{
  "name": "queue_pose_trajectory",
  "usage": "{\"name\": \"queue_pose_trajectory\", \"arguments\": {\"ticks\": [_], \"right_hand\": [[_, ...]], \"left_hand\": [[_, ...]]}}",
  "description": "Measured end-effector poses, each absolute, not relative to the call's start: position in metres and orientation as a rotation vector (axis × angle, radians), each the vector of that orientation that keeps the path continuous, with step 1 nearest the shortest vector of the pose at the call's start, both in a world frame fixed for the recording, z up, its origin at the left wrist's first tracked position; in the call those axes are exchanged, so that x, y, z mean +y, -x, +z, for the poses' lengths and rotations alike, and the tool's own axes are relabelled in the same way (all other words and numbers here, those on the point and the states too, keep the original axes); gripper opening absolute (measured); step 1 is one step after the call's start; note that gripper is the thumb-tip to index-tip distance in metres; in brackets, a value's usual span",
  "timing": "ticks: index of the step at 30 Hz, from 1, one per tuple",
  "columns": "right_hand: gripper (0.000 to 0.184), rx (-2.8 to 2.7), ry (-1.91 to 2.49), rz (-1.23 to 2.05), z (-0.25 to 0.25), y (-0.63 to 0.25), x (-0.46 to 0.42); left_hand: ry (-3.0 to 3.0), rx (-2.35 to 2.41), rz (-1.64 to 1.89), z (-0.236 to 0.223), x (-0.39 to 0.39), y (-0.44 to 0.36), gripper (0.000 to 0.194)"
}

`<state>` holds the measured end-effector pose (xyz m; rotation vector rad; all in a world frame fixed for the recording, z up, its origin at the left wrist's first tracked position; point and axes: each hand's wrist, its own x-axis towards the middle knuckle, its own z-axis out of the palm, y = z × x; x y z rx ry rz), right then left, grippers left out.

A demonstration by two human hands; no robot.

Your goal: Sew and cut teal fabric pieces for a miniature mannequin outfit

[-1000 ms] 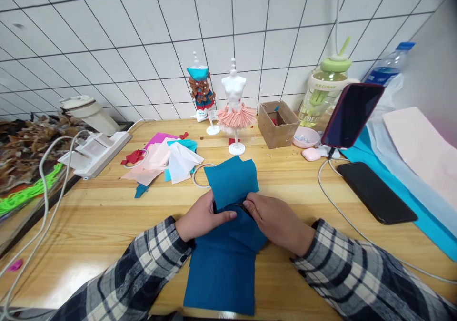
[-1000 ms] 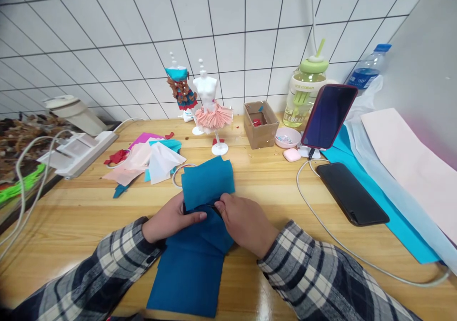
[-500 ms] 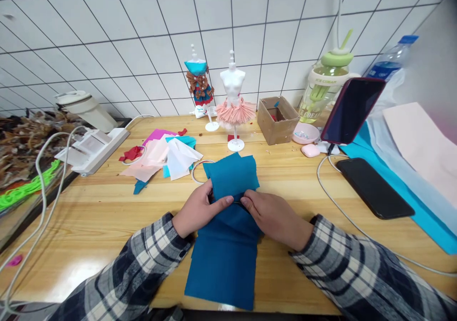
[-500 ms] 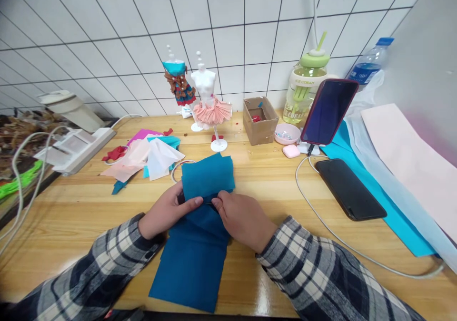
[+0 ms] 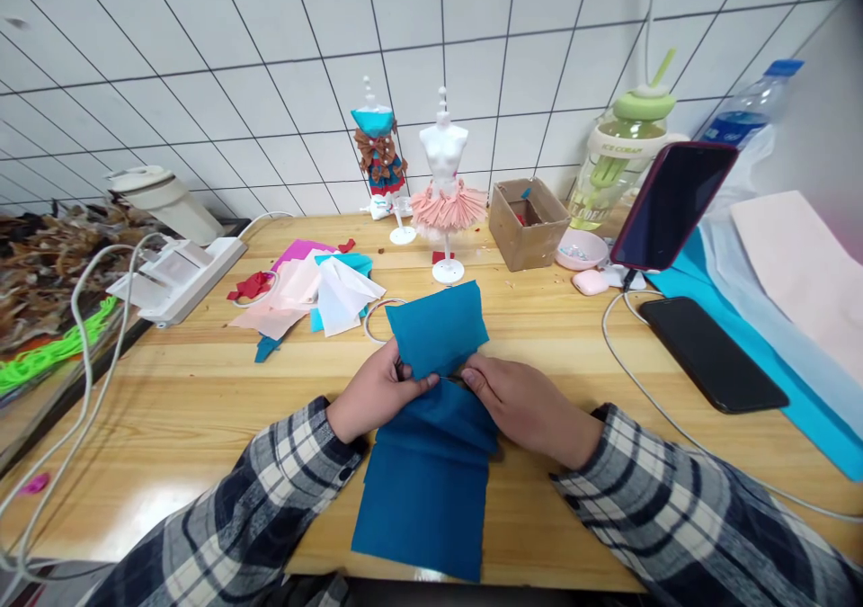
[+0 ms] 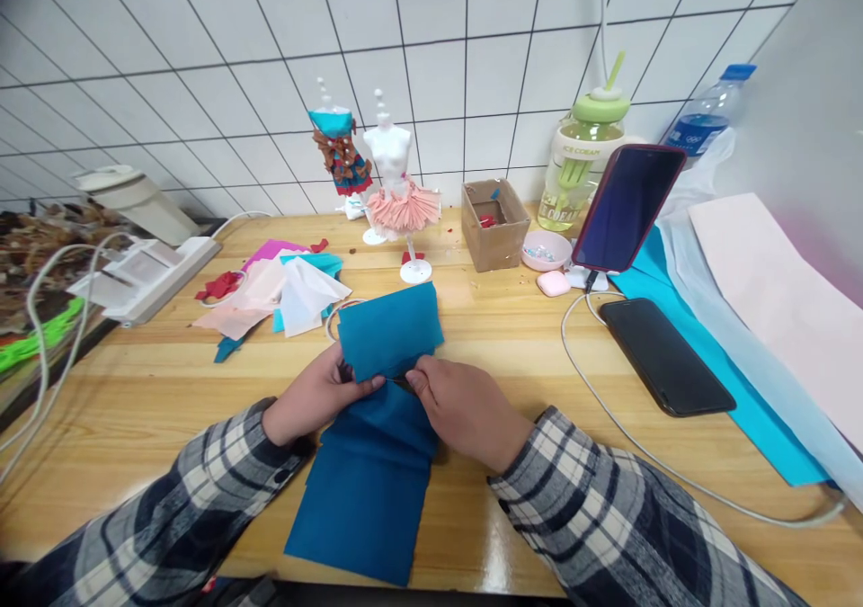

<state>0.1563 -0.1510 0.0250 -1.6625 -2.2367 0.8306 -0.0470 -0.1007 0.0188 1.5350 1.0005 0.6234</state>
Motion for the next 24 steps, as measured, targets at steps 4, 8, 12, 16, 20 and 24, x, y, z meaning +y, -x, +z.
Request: {"name": "queue_pose_trajectory", "arguments": {"ticks": [4,8,12,16,20,24], "right_hand": [[0.035,-2.268,1.654,0.815,0.0266,-0.1563,-0.1511],[0.033,-2.301,1.684,0.802,0.0279,-0.1553,-0.1514],[0.032,-2.300,1.681,0.801,0.0270,-0.1546,-0.1526],[0.033,-2.306,1.679,0.792,0.0254,-0.1542,-0.1532],[0.031,-2.312,1.677,0.767,0.0251,-0.1546,-0.1524],[0.030,-2.332,1.707,0.749,0.0257,-0.1544,-0.1521]], "left_hand": [[-1.574,0.990,0.615,0.0168,-0.1028,0.0463,0.054],[-1.596,0.967,0.642,0.0166,-0.1054,0.0434,0.057],[-1.630,0.983,0.705,0.0203,-0.1064,0.0403,0.059],[-1.570,0.954,0.710,0.0207,-0.1073,0.0390,0.058],[-1.537,0.930,0.711,0.0180,-0.1072,0.0400,0.059],[-1.540,0.937,0.691,0.0171,-0.1065,0.0407,0.060]]}}
